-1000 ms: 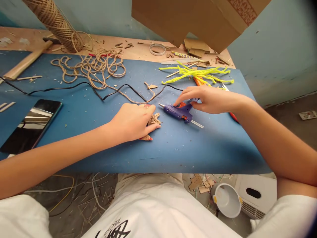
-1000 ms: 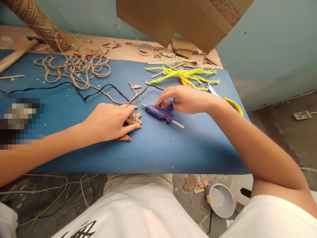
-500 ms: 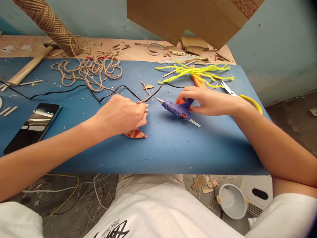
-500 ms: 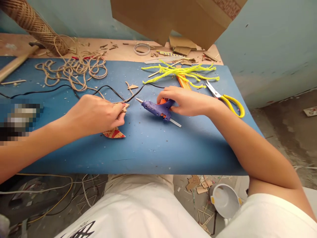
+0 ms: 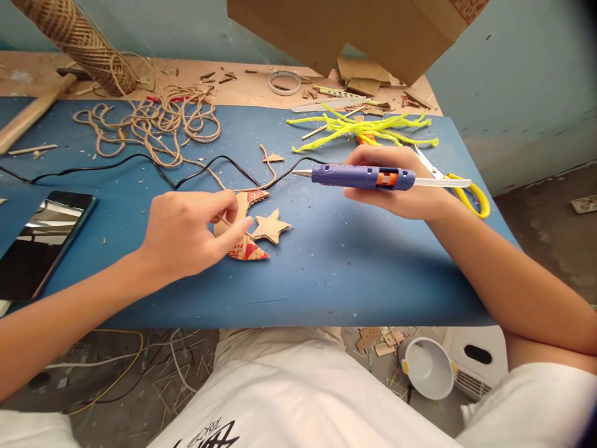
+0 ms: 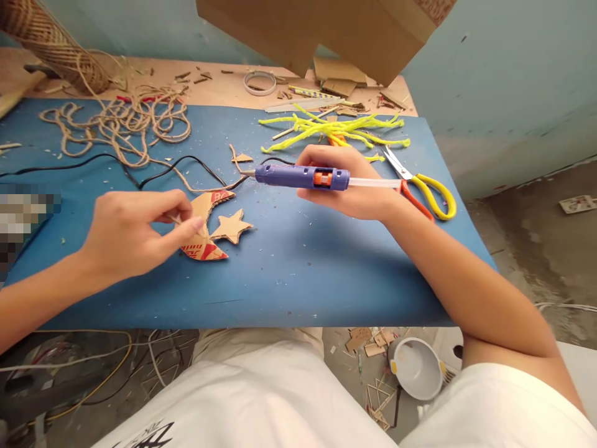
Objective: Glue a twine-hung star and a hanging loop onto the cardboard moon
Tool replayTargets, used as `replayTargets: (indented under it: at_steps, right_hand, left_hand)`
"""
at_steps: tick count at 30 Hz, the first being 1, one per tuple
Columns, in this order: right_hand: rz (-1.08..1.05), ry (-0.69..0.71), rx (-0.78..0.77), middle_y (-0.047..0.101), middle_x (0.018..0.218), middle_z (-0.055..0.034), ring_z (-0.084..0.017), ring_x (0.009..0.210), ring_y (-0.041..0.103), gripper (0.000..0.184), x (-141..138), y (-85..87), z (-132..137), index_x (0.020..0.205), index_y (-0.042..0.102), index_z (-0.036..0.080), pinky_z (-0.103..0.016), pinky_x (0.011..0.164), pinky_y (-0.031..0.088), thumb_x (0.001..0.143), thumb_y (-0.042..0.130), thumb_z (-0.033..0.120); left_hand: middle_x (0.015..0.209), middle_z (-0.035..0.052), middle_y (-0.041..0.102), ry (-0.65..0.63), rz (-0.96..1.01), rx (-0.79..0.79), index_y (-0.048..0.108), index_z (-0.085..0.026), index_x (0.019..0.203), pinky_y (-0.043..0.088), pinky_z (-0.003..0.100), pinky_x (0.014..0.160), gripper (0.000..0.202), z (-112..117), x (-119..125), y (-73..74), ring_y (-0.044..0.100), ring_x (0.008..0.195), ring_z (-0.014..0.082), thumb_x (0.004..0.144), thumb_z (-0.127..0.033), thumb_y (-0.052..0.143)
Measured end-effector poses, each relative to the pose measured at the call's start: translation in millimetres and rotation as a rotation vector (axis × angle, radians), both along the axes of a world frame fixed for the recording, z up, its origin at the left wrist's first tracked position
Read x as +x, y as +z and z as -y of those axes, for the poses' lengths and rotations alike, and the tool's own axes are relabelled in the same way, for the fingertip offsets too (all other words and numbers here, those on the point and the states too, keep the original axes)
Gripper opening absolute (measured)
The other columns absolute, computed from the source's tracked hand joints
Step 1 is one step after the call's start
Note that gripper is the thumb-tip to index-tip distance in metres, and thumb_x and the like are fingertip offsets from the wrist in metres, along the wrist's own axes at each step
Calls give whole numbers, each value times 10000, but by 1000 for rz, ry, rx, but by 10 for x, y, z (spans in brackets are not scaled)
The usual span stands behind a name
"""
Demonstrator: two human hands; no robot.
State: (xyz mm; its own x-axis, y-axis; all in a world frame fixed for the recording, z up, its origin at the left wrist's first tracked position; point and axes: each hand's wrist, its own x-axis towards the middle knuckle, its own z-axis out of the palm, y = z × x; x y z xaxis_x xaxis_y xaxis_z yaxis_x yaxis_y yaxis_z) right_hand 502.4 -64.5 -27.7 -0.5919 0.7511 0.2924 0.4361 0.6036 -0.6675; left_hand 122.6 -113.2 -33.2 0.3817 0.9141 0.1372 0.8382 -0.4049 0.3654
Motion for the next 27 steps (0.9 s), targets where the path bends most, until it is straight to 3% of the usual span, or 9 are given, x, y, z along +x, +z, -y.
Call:
replayTargets:
  at_steps: [2,4,7,10,14,17,20,23,27]
  right_hand:
    - [11,-56,-5,653,811,46,-140,698,486,125,-71,18,30,985,703,281,-371,674,412,948,822,270]
    - [28,-74,-23,616,777,43,-150,700,473,120,-152,36,49,942,686,277,-374,688,421,933,802,246]
    - [59,-97,-22,623,784,11,-188,746,520,204,-268,31,49,855,638,275,-393,718,466,925,829,278]
    - [43,-144,-5,723,918,-28,-240,837,624,253,-338,-34,27,850,660,279,-434,774,525,910,888,370]
    - [-6,-156,-121,663,808,-4,-210,744,580,248,-359,-169,20,882,683,285,-400,688,496,922,887,419]
    - [-25,-157,-186,578,714,26,-172,662,506,245,-357,-250,45,859,661,274,-366,633,458,922,868,388]
    - [-40,-165,-174,549,682,42,-150,619,457,221,-372,-292,91,838,656,268,-354,607,431,913,856,322]
    - [-29,-160,-168,575,678,45,-147,603,453,189,-399,-303,142,843,682,271,-351,576,406,906,859,288]
    - [-17,-133,-133,657,727,39,-165,633,533,187,-416,-318,181,854,686,274,-357,586,445,923,859,260]
  left_hand:
    - [611,-19,452,-11,199,-73,441,-239,672,334,353,676,474,-135,-148,-23,421,645,153,1019,-499,631]
    - [596,-27,360,-23,257,-188,347,-243,665,338,346,660,463,-267,-234,-46,355,633,141,980,-423,634]
    - [673,-6,591,-22,-105,-151,520,-252,843,300,347,655,264,-369,-199,-61,487,648,179,959,-456,641]
    - [855,99,792,-17,-497,-80,614,-252,1081,263,366,627,419,-371,-70,-50,685,727,299,1069,-667,558]
    - [931,129,852,-124,-640,-128,605,-260,1085,274,379,611,439,-337,-39,-13,788,797,369,1083,-699,597]
    - [908,103,833,-107,-645,-99,587,-262,1014,242,374,619,442,-275,-101,24,782,771,340,1072,-694,658]
    - [900,101,817,-64,-556,13,619,-239,1090,225,375,628,429,-186,-104,49,774,775,316,1138,-664,581]
    - [939,86,837,-235,-417,27,669,-234,1155,289,386,656,449,-117,-22,31,778,805,317,1096,-678,661]
    - [870,55,820,-392,-315,42,726,-247,1045,358,413,683,318,-72,91,-61,764,768,311,991,-556,778]
